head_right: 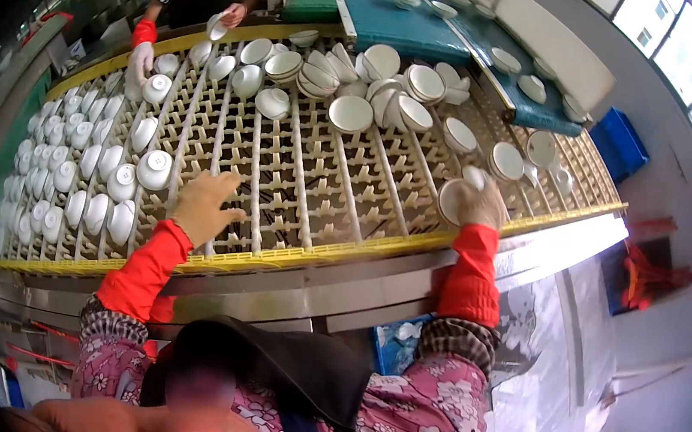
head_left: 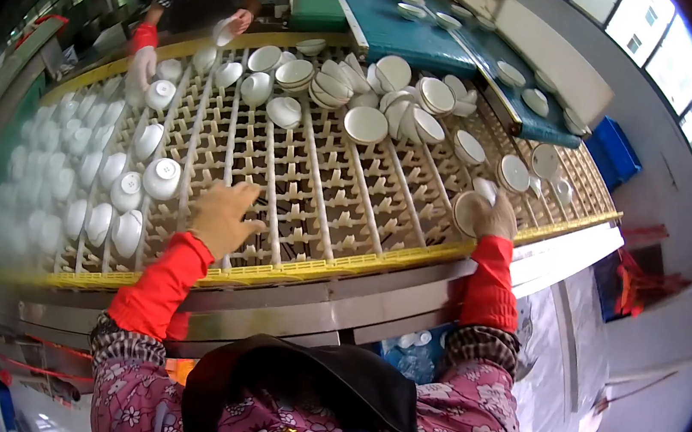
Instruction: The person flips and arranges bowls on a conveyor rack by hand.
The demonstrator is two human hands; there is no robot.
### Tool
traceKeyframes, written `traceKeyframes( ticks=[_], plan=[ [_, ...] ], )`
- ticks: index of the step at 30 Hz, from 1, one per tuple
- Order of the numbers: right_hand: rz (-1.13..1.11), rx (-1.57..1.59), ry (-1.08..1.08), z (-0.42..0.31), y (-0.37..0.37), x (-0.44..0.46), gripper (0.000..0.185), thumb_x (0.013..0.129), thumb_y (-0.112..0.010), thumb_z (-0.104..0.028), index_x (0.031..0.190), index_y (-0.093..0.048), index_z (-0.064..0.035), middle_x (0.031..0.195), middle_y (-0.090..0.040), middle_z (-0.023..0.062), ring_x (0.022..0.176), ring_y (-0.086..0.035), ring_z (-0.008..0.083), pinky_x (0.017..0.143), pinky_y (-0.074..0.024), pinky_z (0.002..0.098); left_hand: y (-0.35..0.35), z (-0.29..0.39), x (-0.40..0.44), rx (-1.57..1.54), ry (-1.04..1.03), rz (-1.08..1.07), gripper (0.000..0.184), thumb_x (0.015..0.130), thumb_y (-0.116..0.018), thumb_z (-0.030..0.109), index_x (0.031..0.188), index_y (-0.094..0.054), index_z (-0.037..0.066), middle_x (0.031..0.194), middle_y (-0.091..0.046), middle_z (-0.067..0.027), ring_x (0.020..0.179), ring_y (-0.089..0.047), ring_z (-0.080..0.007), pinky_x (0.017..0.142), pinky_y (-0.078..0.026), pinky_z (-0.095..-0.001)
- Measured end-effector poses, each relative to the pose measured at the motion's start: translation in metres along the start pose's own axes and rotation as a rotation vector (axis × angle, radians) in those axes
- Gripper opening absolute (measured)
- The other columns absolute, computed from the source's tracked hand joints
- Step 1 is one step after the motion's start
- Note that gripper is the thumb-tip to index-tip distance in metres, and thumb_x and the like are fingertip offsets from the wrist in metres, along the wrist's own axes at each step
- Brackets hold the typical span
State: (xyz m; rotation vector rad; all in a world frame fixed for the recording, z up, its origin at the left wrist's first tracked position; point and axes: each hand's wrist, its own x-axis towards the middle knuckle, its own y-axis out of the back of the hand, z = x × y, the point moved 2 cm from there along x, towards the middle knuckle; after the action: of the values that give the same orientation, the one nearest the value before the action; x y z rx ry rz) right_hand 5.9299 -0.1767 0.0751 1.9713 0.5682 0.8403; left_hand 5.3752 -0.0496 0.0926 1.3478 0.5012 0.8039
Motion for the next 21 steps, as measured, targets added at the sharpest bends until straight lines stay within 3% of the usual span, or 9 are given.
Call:
traceKeyframes(
  ticks=[2,7,9,12,13,15,16,19,21],
  plan=[
    [-0.350,-0.248,-0.160,0.013,0.002,0.005,0.057,0.092,-0.077,-0.046,0.128,-0.079,-0.0021,0.127,-0.078,0.0295,0.123,-0.074,0.0474,0.103,-0.0589,0.0531,-0.023,0.013,0.013,-0.010,-0.136,0.123,0.077,0.090,-0.089,0.049,0.147,-0.065,0.003,0.133,-0.072,-0.0133,0.115,-0.068,-0.0373,0.106,-0.054,-0.0486],
    [-0.304,0.003,0.011,-0.010,-0.015,0.018,0.041,0.098,-0.067,-0.035,0.116,-0.082,-0.0011,0.106,-0.081,0.0294,0.104,-0.080,0.0435,0.092,-0.0618,0.0516,-0.004,0.082,0.039,-0.121,-0.362,0.172,0.088,0.079,-0.095,0.049,0.143,-0.059,0.000,0.126,-0.066,-0.0156,0.114,-0.064,-0.0343,0.105,-0.053,-0.0464],
    [-0.607,0.372,0.185,-0.054,-0.024,0.005,0.040,0.099,-0.067,-0.036,0.113,-0.083,-0.0020,0.088,-0.080,0.0215,0.084,-0.079,0.0355,0.083,-0.0609,0.0471,-0.004,0.091,0.041,-0.141,-0.479,0.261,0.093,0.073,-0.098,0.048,0.143,-0.060,-0.001,0.129,-0.066,-0.0175,0.115,-0.064,-0.0367,0.106,-0.054,-0.0483],
    [-0.826,0.537,0.452,-0.126,-0.054,-0.020,0.037,0.095,-0.081,-0.032,0.119,-0.084,-0.0035,0.115,-0.082,0.0189,0.103,-0.080,0.0313,0.089,-0.0616,0.0401,-0.003,0.098,0.039,-0.139,-0.570,0.306,0.097,0.066,-0.101,0.046,0.141,-0.062,-0.002,0.134,-0.066,-0.0204,0.120,-0.065,-0.0395,0.109,-0.053,-0.0501],
    [-0.636,0.572,0.831,-0.141,-0.067,-0.011,0.039,0.095,-0.081,-0.032,0.123,-0.083,-0.0047,0.116,-0.082,0.0196,0.106,-0.079,0.0320,0.092,-0.0615,0.0399,-0.003,0.096,0.039,-0.123,-0.570,0.312,0.098,0.063,-0.101,0.046,0.139,-0.063,-0.002,0.136,-0.066,-0.0213,0.122,-0.065,-0.0401,0.110,-0.053,-0.0504],
    [-0.545,0.829,0.750,-0.160,-0.081,0.021,0.045,0.095,-0.082,-0.033,0.130,-0.080,-0.0048,0.121,-0.081,0.0214,0.111,-0.078,0.0347,0.098,-0.0611,0.0419,-0.001,0.095,0.039,-0.079,-0.580,0.293,0.096,0.060,-0.101,0.046,0.136,-0.065,-0.001,0.133,-0.067,-0.0206,0.118,-0.066,-0.0392,0.107,-0.054,-0.0508],
    [-0.657,0.992,0.271,-0.170,-0.073,0.037,0.048,0.096,-0.083,-0.034,0.133,-0.079,-0.0037,0.125,-0.081,0.0224,0.113,-0.078,0.0368,0.101,-0.0609,0.0440,-0.002,0.097,0.043,-0.057,-0.598,0.266,0.094,0.060,-0.100,0.046,0.134,-0.066,0.000,0.129,-0.068,-0.0190,0.113,-0.066,-0.0376,0.102,-0.054,-0.0510],
    [-0.033,0.426,0.356,-0.135,-0.104,0.128,0.052,0.097,-0.081,-0.035,0.135,-0.077,0.0003,0.124,-0.081,0.0237,0.110,-0.077,0.0393,0.101,-0.0592,0.0457,-0.008,0.098,0.041,-0.017,-0.588,0.220,0.092,0.062,-0.099,0.047,0.133,-0.067,-0.002,0.132,-0.068,-0.0185,0.117,-0.066,-0.0353,0.110,-0.050,-0.0480],
    [-0.247,0.632,0.186,-0.095,-0.130,0.168,0.037,0.100,-0.076,-0.028,0.128,-0.079,-0.0027,0.113,-0.080,0.0228,0.103,-0.076,0.0368,0.095,-0.0585,0.0441,-0.021,0.093,0.041,-0.008,-0.571,0.208,0.094,0.064,-0.099,0.047,0.137,-0.066,-0.002,0.138,-0.068,-0.0193,0.124,-0.066,-0.0350,0.116,-0.048,-0.0490]
  ],
)
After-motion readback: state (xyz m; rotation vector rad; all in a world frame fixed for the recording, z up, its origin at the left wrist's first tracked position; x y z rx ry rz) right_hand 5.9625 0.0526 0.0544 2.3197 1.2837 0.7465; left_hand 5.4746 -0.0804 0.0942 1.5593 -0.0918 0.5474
